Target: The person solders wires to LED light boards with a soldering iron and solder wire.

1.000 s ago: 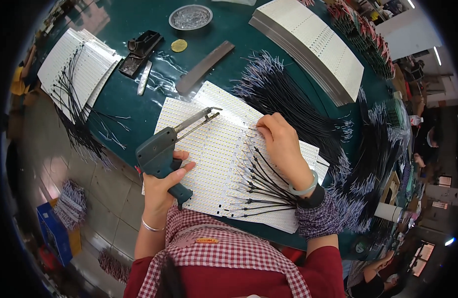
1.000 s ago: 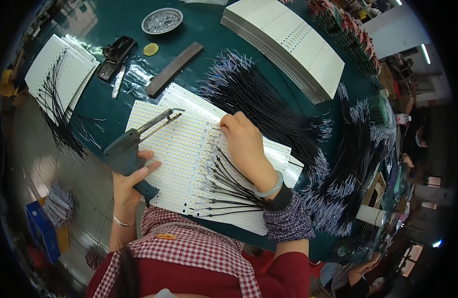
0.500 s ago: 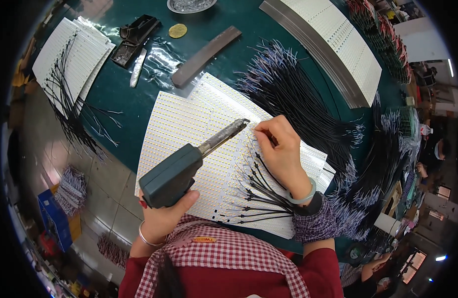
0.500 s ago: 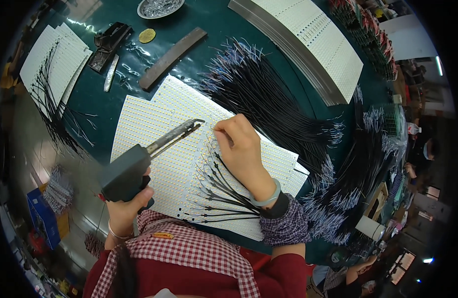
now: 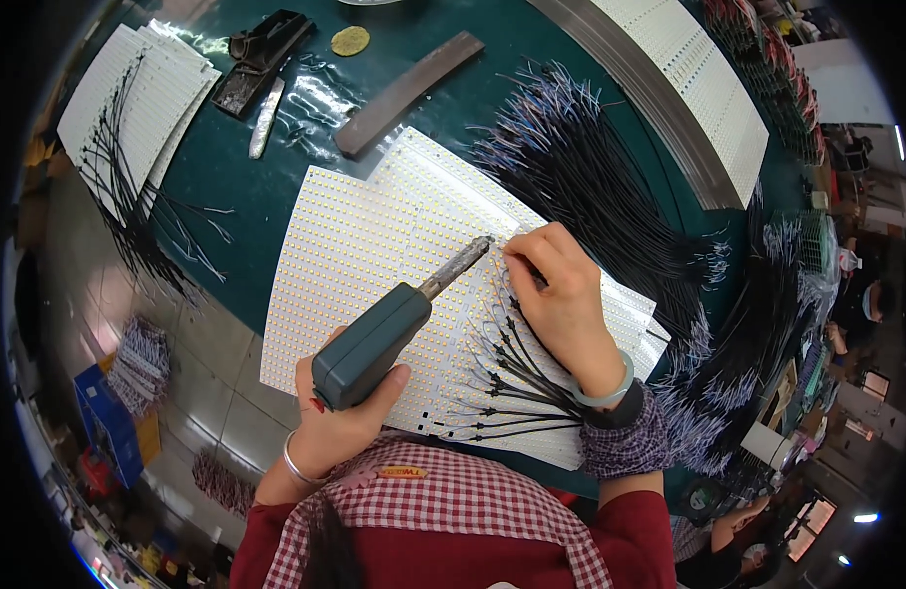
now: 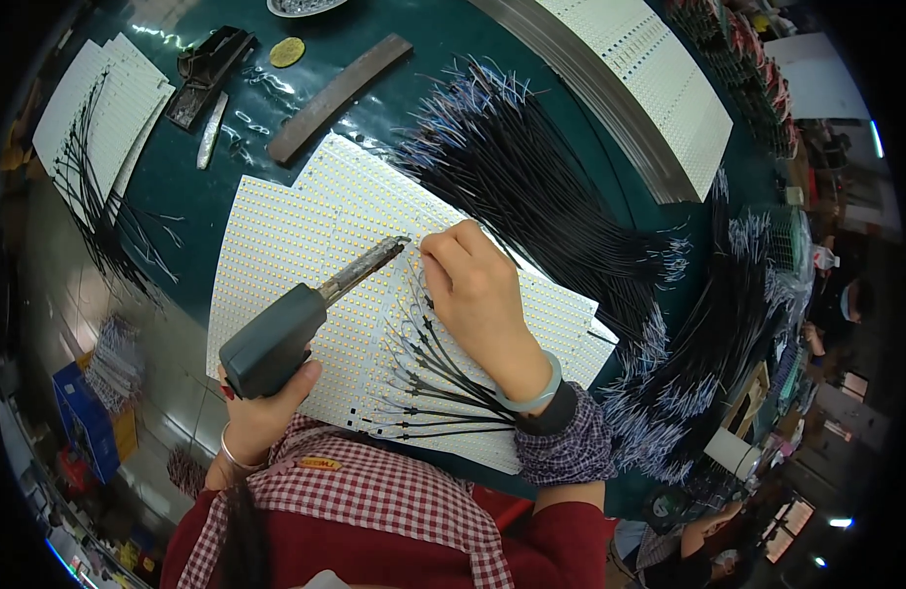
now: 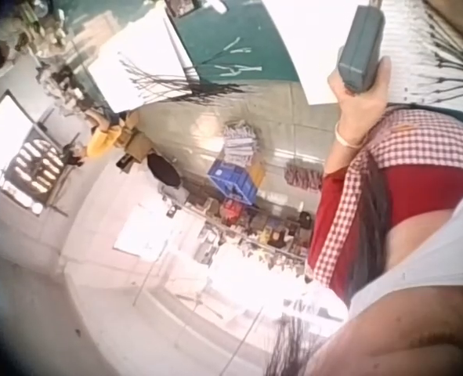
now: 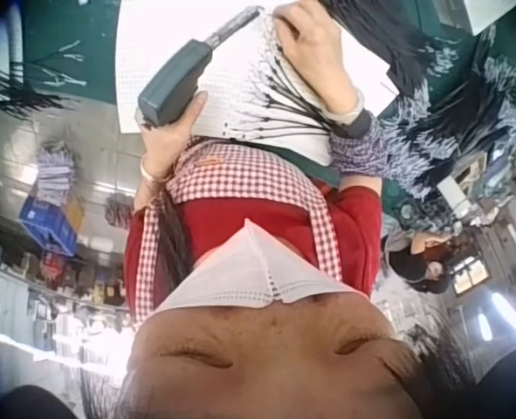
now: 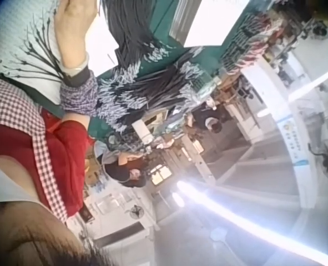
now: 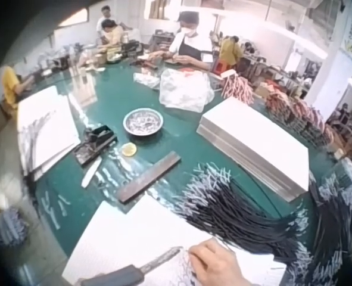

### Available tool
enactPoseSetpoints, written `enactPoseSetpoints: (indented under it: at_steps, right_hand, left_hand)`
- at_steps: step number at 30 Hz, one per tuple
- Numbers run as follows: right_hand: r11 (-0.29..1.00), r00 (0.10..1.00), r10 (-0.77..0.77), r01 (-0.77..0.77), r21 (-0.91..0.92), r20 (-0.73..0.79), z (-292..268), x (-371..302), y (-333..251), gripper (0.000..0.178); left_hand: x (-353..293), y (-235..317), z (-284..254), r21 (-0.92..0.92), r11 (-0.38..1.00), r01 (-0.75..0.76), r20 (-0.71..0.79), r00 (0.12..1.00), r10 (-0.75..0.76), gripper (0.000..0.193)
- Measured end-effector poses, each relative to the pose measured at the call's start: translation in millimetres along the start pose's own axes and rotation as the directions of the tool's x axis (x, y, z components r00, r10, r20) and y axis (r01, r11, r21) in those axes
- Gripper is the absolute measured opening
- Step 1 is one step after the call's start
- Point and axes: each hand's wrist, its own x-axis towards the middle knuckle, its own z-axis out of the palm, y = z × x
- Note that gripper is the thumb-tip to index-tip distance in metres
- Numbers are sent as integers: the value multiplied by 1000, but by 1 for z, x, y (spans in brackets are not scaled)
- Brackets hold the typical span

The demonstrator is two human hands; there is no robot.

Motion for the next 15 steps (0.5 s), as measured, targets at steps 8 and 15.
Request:
enactPoseSetpoints:
  at_steps: [8, 15]
  right_hand:
    - [998, 1000, -19, 19, -53, 0, -1, 2, -3, 11]
    - [995, 999, -38, 39, -97, 10, -1, 2, -2, 11]
  left_hand:
    - [2, 1, 6, -42, 998, -51, -33, 998, 50, 31]
    - [7, 7, 1, -79, 997, 10, 61, 998, -6, 25]
